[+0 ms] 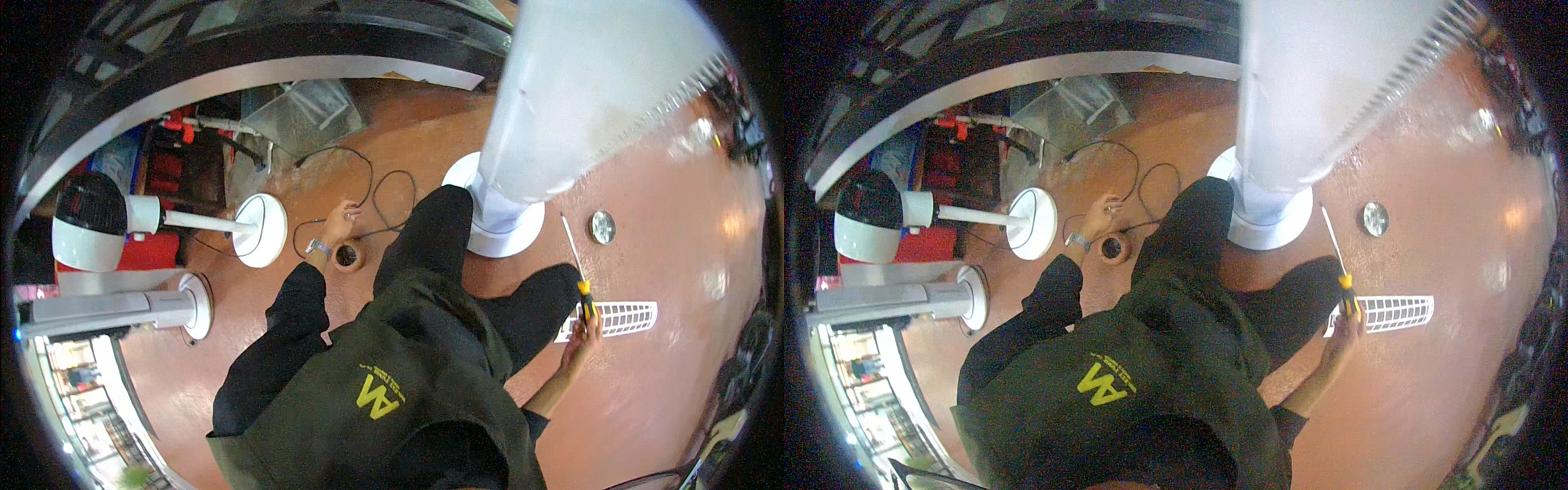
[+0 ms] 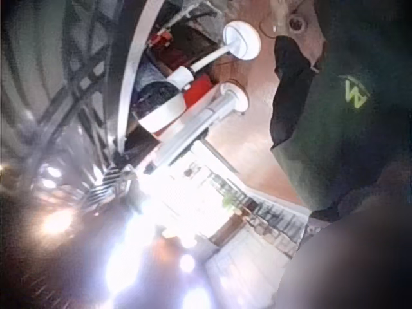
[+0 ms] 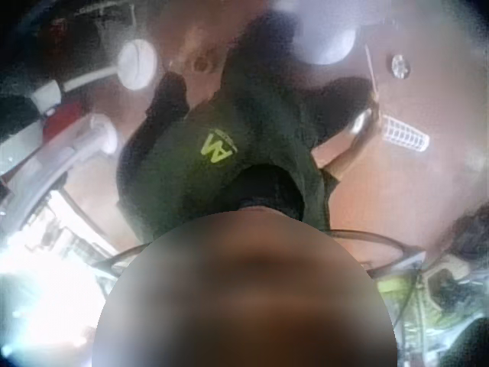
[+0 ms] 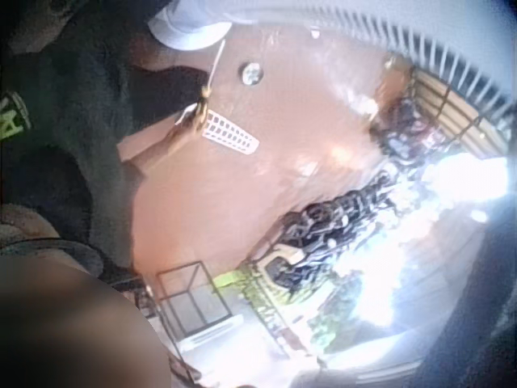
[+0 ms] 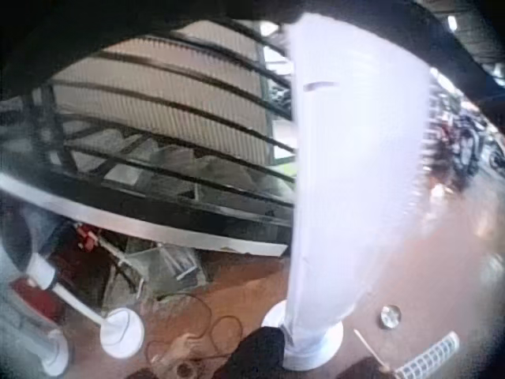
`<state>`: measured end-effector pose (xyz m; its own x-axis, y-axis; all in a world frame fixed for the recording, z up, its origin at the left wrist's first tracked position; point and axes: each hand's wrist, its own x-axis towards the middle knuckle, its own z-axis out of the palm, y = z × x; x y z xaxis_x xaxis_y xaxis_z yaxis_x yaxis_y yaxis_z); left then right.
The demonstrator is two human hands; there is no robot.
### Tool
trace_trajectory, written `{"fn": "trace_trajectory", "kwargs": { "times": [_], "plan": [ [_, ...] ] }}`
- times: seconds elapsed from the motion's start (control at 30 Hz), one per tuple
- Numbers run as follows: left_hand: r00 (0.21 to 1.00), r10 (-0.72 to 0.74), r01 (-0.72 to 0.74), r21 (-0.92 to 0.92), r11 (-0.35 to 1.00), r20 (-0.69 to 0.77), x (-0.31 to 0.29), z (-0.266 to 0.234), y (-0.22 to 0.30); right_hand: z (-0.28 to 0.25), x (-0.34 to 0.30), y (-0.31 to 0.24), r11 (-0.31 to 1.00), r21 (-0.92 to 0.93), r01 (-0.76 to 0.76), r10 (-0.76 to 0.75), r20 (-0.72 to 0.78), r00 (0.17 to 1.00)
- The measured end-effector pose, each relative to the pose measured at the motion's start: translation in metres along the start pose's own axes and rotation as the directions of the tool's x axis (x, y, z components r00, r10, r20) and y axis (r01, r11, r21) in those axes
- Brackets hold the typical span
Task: The person uses a screwdriver to remove screws from the base of a white tower fan. They work methodically around the base, loosening multiple screws while seated on the floor.
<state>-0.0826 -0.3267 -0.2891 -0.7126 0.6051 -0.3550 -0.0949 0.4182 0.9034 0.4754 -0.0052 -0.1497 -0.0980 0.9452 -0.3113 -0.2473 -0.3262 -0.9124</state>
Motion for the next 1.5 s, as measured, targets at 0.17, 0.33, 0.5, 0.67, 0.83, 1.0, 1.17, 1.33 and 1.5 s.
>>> {"fn": "trace_trajectory", "kwargs": {
  "times": [0.17, 0.33, 0.5, 0.67, 0.83, 1.0, 1.17, 1.33, 1.5],
  "plan": [
    [0.999, -0.043, 0.045, 0.492, 0.870, -0.015, -0.035, -0.009, -0.012, -0.031, 0.029, -0.034, 0.999, -0.025, -0.021, 0.021, -0.020, 1.000],
    [0.994, 0.063, -0.105, 0.709, 0.698, 0.085, -0.065, -0.033, -0.070, -0.087, 0.080, -0.035, 0.998, 0.040, -0.058, 0.054, 0.106, 0.993],
    [0.991, 0.022, -0.107, 0.679, 0.727, 0.133, -0.074, -0.041, -0.097, -0.111, 0.078, -0.034, 0.993, 0.113, -0.036, 0.015, 0.180, 0.984],
    [0.989, -0.114, 0.068, 0.393, 0.917, 0.093, -0.063, -0.048, -0.107, -0.134, 0.031, -0.045, 0.952, 0.293, -0.091, -0.003, 0.306, 0.952],
    [0.917, -0.139, -0.116, 0.585, 0.802, 0.373, -0.042, -0.067, -0.082, -0.133, -0.027, -0.065, 0.976, 0.217, 0.009, -0.042, 0.150, 0.988],
    [0.969, 0.082, -0.222, 0.680, 0.699, 0.233, 0.003, -0.003, 0.060, -0.034, -0.033, -0.083, 0.939, -0.287, -0.190, 0.197, -0.005, 0.980],
    [0.951, 0.232, -0.260, 0.123, 0.958, 0.204, 0.036, 0.139, 0.176, 0.019, -0.019, 0.004, 0.944, -0.225, -0.240, 0.289, 0.216, 0.933],
    [0.852, 0.110, -0.064, -0.107, 0.992, 0.511, 0.025, 0.213, 0.214, 0.070, -0.045, 0.052, 0.918, -0.190, -0.348, 0.389, 0.258, 0.885],
    [0.841, 0.410, -0.447, 0.027, 0.894, 0.353, 0.019, 0.233, 0.208, 0.067, -0.067, 0.069, 0.919, -0.146, -0.366, 0.393, 0.401, 0.828]
  ]
}}
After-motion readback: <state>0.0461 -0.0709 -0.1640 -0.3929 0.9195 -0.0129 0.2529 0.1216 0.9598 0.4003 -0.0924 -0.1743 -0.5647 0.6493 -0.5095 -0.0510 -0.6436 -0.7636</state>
